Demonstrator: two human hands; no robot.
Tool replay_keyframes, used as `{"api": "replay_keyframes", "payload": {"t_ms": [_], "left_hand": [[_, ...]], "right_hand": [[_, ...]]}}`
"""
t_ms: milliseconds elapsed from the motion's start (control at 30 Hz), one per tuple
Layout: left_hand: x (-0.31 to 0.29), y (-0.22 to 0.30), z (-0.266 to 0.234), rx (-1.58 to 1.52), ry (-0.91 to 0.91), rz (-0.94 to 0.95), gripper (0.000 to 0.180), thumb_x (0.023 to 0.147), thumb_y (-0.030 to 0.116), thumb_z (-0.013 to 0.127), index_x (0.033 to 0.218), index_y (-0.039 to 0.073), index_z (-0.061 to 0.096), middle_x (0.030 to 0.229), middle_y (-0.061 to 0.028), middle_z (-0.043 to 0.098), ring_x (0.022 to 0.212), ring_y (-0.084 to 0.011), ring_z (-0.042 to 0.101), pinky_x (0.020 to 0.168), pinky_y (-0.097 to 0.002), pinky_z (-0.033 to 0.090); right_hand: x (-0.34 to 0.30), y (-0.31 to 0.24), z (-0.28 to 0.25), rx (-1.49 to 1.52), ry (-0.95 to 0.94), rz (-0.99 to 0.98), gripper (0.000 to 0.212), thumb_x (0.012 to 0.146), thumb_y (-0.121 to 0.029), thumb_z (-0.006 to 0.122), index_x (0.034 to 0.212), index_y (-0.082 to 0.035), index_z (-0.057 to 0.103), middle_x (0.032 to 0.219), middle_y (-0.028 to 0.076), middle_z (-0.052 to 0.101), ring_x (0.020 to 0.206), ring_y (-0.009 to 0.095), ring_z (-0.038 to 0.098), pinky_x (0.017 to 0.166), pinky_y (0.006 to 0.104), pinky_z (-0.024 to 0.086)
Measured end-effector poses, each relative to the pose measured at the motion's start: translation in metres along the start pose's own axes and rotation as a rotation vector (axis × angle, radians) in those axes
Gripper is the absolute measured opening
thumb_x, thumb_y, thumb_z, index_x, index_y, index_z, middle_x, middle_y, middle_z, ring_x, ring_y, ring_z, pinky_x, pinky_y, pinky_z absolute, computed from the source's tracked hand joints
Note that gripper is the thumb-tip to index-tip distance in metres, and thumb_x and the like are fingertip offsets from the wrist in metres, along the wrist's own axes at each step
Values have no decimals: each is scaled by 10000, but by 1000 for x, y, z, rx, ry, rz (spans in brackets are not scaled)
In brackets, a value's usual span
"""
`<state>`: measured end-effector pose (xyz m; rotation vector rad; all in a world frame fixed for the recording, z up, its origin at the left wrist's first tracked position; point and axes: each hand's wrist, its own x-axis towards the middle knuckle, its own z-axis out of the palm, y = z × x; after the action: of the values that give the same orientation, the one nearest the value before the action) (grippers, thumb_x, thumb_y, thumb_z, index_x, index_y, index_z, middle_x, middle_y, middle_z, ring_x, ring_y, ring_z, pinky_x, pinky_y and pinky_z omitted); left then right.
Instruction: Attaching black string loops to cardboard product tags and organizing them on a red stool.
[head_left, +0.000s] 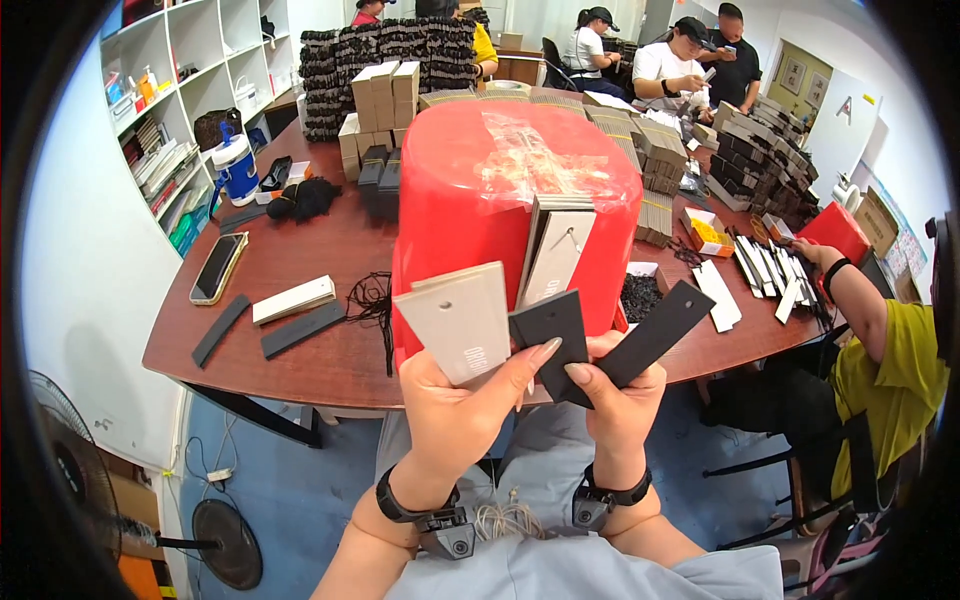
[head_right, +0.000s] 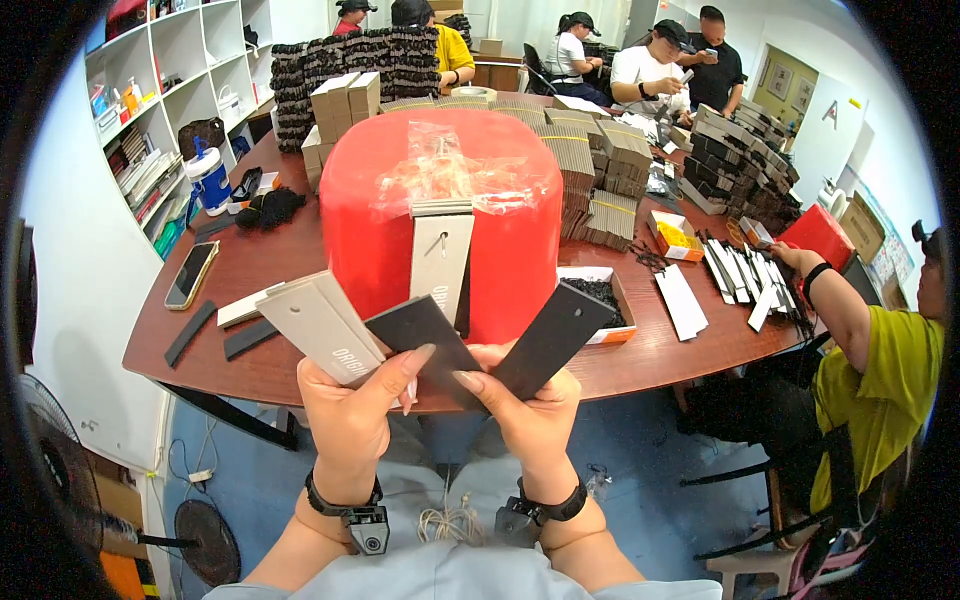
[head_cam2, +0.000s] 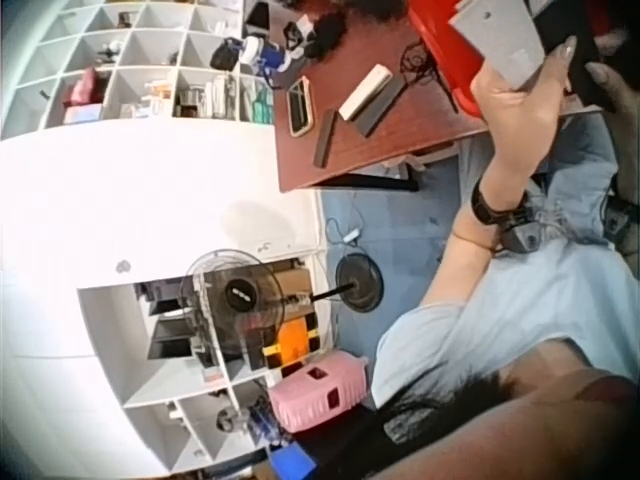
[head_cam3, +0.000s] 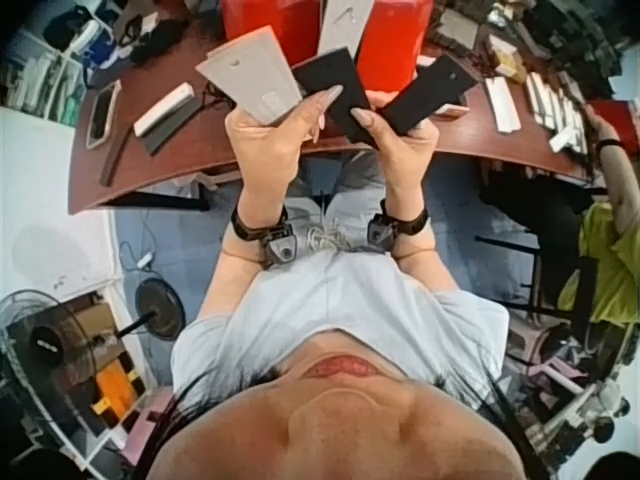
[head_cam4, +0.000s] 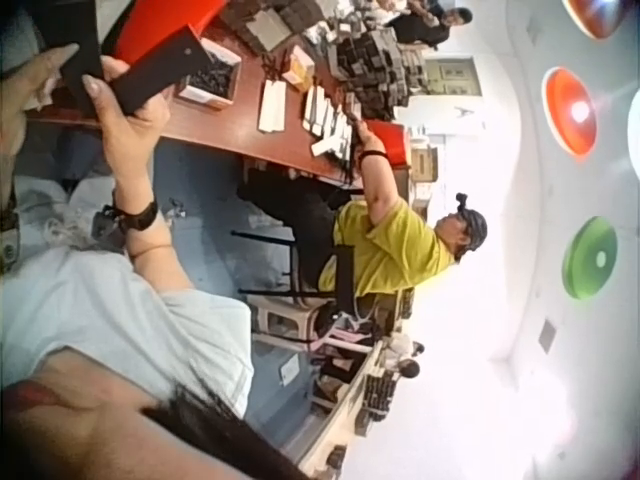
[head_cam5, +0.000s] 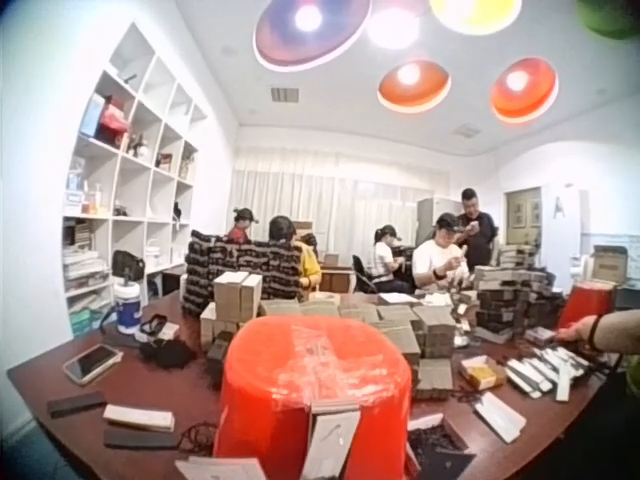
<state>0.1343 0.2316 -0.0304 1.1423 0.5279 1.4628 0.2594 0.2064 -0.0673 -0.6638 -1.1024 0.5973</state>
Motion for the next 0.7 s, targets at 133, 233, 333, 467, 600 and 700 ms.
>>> {"api": "replay_keyframes", "payload": {"t_ms": [133, 233, 333, 467, 600, 700], "left_hand": [[0, 2, 0, 81, -37, 13, 96, 687, -8, 627, 777, -38, 614, 612, -16, 568, 488, -27, 481, 412, -158, 355], [3, 7, 10, 33, -12, -22, 62, 635, -52, 631, 671, -31, 586, 548, -44, 537, 429, -85, 480, 390, -180, 355], [6, 10, 13, -15, -7, -72, 58, 627, -49, 640, 651, -28, 591, 558, -48, 537, 428, -88, 483, 396, -187, 360], [10, 2, 12, -97, -45, -69, 102, 645, -47, 630, 706, -10, 557, 553, -61, 524, 427, -118, 492, 371, -218, 374], [10, -3, 7, -168, -103, -22, 143, 671, -53, 606, 741, 19, 505, 544, -66, 507, 426, -148, 499, 333, -244, 372], [10, -2, 8, -223, -137, -16, 129, 682, -41, 604, 735, 24, 506, 547, -62, 502, 425, -144, 496, 321, -242, 357]], "right_hand": [[-4, 5, 1, 5, 13, -41, 158, 673, 82, 593, 828, 55, 582, 811, 102, 596, 720, 132, 563, 629, 214, 454], [-4, 4, 3, 10, 68, -79, 150, 678, 91, 585, 823, 53, 579, 804, 109, 597, 717, 129, 563, 633, 216, 457], [-3, 3, 5, 58, 121, -103, 141, 683, 98, 577, 814, 47, 571, 808, 120, 596, 717, 126, 563, 635, 219, 459], [-4, 4, 7, 69, 158, -144, 142, 686, 83, 589, 811, 24, 556, 817, 120, 597, 722, 126, 562, 657, 231, 456], [-8, 8, 3, 146, 173, -89, 156, 685, 77, 594, 814, 0, 551, 817, 113, 597, 733, 127, 564, 674, 241, 454], [-7, 5, 5, 238, 150, -42, 161, 691, 73, 590, 820, -13, 544, 819, 106, 596, 744, 131, 563, 692, 250, 449]]}}
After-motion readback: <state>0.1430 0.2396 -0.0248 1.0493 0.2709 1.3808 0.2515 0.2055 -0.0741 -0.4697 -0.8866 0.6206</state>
